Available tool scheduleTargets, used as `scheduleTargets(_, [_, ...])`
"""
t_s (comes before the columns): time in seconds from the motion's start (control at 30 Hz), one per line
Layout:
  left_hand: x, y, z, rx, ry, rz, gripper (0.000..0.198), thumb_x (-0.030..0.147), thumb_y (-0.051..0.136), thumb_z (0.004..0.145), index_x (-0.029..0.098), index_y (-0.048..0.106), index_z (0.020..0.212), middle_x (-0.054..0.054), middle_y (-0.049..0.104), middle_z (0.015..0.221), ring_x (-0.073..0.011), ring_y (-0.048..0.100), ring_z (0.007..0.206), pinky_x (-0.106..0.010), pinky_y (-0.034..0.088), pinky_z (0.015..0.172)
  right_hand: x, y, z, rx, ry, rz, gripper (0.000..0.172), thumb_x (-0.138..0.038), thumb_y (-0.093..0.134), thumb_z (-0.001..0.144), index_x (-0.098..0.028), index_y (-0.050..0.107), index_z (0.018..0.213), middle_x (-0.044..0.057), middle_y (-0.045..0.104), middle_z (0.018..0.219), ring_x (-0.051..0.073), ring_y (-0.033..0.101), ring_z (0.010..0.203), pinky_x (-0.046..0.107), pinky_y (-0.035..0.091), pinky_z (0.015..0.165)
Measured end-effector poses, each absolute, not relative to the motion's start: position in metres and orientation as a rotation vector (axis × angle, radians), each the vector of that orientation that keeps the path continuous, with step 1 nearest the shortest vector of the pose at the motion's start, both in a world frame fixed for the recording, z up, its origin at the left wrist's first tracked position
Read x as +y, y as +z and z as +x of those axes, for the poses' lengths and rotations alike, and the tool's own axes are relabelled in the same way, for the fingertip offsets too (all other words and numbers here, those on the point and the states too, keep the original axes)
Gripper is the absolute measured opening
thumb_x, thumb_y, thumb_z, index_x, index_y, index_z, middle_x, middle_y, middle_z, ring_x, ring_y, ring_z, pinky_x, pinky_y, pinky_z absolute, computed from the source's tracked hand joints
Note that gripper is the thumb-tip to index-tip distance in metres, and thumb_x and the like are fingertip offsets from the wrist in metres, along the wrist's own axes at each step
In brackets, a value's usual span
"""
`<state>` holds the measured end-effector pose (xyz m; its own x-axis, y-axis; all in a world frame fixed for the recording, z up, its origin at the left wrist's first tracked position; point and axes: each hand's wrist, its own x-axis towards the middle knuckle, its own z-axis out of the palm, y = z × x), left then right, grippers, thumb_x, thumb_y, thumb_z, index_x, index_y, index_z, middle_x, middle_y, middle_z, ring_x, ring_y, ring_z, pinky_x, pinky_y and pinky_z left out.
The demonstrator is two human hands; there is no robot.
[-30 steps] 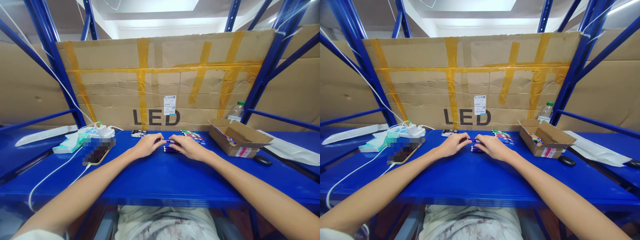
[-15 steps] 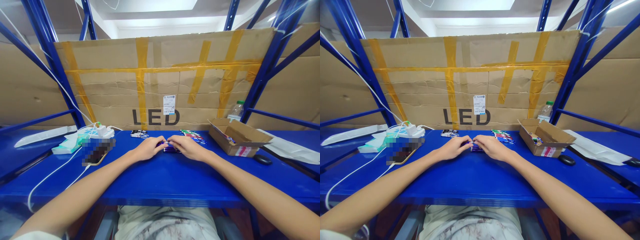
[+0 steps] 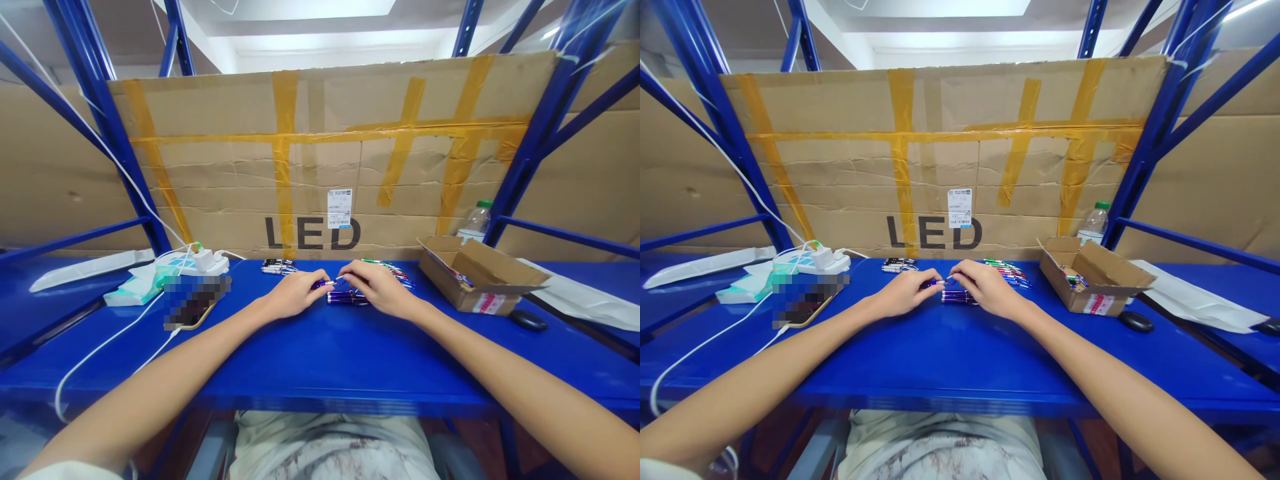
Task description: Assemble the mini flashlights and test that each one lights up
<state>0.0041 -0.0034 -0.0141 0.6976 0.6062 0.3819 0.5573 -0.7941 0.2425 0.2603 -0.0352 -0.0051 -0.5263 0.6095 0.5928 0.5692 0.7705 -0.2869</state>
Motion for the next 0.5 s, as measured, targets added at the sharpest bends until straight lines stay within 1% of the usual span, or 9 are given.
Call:
scheduleTargets(0.1, [-0.0092, -0.015, 0.0071, 0.896, 0.648, 2.81, 0.033, 0.05, 0.048, 0.111, 0.024, 0.066, 0.119, -0.004, 0.077, 0.098, -0.0228, 0.07, 0.085, -0.031, 0.045, 0.076, -0.0403, -0.002, 0.2561, -2.216, 0.161, -0.904, 0.024, -0.04, 0.051, 0.11, -0.023, 0.067, 0.105, 0.007, 0.076, 0.101, 0.022, 0.068, 0.086, 0.035, 0.052, 0.078])
scheduleTargets(0.2, [-0.0122, -0.0152, 0.0089, 0.831, 0.645, 2.819, 0.032, 0.048, 0.049, 0.11, 0.024, 0.067, 0.12, -0.005, 0.078, 0.102, -0.0231, 0.071, 0.088, -0.031, 0.047, 0.081, -0.0425, -0.0022, 0.2533, -2.213, 0.294, -0.908, 0.024, -0.044, 0.055, 0.108, -0.023, 0.067, 0.104, 0.004, 0.073, 0.09, 0.019, 0.063, 0.074, 0.032, 0.049, 0.069])
scheduleTargets(0.3, [-0.0115, -0.0143, 0.0086, 0.854, 0.669, 2.815, 0.031, 0.048, 0.049, 0.11, 0.024, 0.068, 0.118, -0.004, 0.078, 0.099, -0.0228, 0.071, 0.087, -0.031, 0.046, 0.079, -0.0417, -0.0049, 0.2523, -2.245, 0.354, -0.89, 0.025, -0.045, 0.056, 0.107, -0.022, 0.066, 0.105, 0.002, 0.071, 0.088, 0.018, 0.061, 0.071, 0.031, 0.048, 0.068])
scheduleTargets(0.4, [-0.0097, -0.0132, 0.0078, 0.934, 0.739, 2.798, 0.031, 0.048, 0.052, 0.11, 0.024, 0.071, 0.113, -0.003, 0.077, 0.094, -0.0221, 0.07, 0.083, -0.03, 0.043, 0.074, -0.0395, -0.0072, 0.2529, -2.271, 0.337, -0.905, 0.024, -0.045, 0.056, 0.108, -0.022, 0.063, 0.107, 0.002, 0.07, 0.088, 0.018, 0.06, 0.071, 0.031, 0.047, 0.069])
scheduleTargets(0.5, [-0.0092, -0.0127, 0.0082, 0.991, 0.81, 2.772, 0.03, 0.049, 0.055, 0.108, 0.024, 0.072, 0.113, -0.003, 0.077, 0.089, -0.0211, 0.069, 0.078, -0.029, 0.041, 0.071, -0.0376, -0.0079, 0.2541, -2.269, 0.315, -0.932, 0.022, -0.044, 0.056, 0.108, -0.023, 0.061, 0.106, 0.001, 0.069, 0.085, 0.018, 0.059, 0.071, 0.031, 0.046, 0.068])
